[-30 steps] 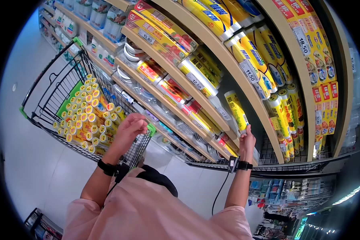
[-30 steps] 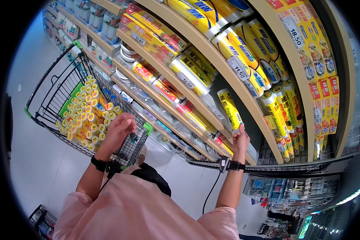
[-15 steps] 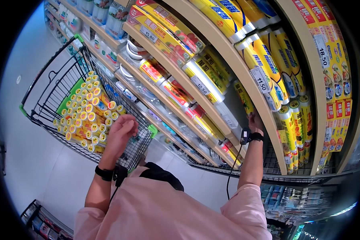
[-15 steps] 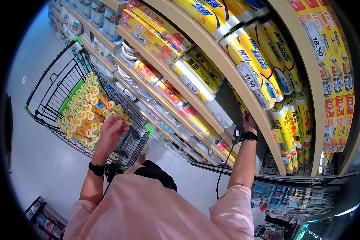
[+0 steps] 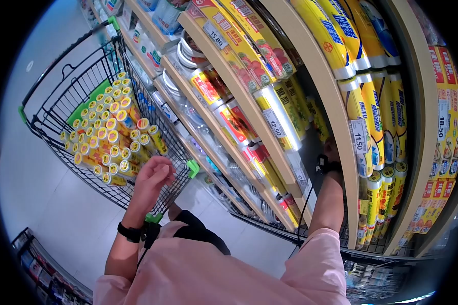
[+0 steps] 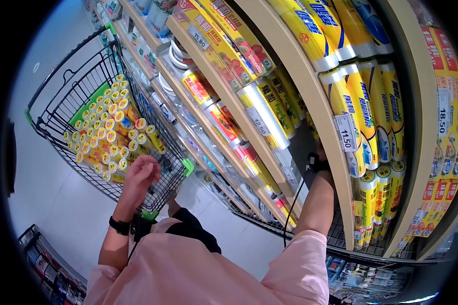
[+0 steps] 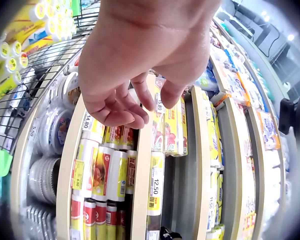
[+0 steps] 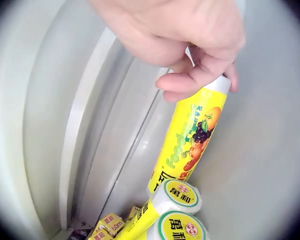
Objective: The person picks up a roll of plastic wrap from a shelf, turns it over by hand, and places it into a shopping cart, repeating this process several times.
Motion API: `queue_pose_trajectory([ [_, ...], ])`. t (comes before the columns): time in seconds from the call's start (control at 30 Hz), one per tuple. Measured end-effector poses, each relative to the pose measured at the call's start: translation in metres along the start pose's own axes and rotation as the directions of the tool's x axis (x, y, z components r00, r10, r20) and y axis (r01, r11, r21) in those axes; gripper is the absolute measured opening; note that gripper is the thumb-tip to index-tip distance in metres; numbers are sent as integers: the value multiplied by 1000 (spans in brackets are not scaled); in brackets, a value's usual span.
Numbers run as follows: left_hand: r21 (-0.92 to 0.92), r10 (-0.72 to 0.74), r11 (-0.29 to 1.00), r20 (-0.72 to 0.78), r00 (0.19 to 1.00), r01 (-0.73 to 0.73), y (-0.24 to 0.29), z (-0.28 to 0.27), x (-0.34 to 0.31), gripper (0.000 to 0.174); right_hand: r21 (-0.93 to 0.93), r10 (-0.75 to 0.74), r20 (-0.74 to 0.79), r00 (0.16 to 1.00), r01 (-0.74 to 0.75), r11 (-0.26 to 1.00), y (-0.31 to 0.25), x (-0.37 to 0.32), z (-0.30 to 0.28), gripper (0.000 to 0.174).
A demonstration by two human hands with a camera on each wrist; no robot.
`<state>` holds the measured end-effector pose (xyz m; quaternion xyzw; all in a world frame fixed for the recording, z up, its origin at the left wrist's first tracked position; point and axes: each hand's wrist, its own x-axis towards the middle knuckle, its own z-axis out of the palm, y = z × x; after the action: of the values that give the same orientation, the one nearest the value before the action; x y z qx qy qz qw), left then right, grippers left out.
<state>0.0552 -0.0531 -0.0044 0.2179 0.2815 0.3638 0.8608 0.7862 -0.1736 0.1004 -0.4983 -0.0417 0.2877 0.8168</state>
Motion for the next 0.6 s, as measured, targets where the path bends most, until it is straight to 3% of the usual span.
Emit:
queue_pose_trajectory([
  [0.03, -3, 4, 1000, -12, 1000, -4, -1, -2, -2, 16, 32, -9, -8, 1000, 9, 999, 8, -7, 20, 17],
  [0.07, -5, 10, 1000, -22, 1000, -10, -1, -3, -3, 16, -126, -125, 38, 991, 129, 984, 24, -23, 52, 13],
  [0.2, -13, 37, 999, -52, 998, -38, 0, -6, -8, 16, -362, 3, 133, 991, 46, 931, 42, 2, 82, 9],
  [0.27, 13, 38, 999, -84, 996, -37, 3, -7, -11, 16, -520, 93, 75, 993, -41, 853, 47, 17, 89, 9],
  [0.33, 2, 66, 998, -73, 995, -66, 3, -11, -14, 17, -572, 94, 69, 993, -38, 819, 53, 31, 93, 7],
  [0.4, -35, 84, 996, -66, 994, -86, 5, -14, -18, 17, -294, 258, 353, 899, -156, 943, 58, 32, 85, 23],
  [0.5, -14, 91, 996, -68, 994, -92, 12, -14, -24, 17, -535, 134, 162, 978, -27, 844, 64, 22, 100, 6],
  [0.6, -6, 100, 995, -53, 994, -101, 17, -17, -28, 17, -623, 20, 168, 986, 91, 777, 66, -14, 109, 5],
])
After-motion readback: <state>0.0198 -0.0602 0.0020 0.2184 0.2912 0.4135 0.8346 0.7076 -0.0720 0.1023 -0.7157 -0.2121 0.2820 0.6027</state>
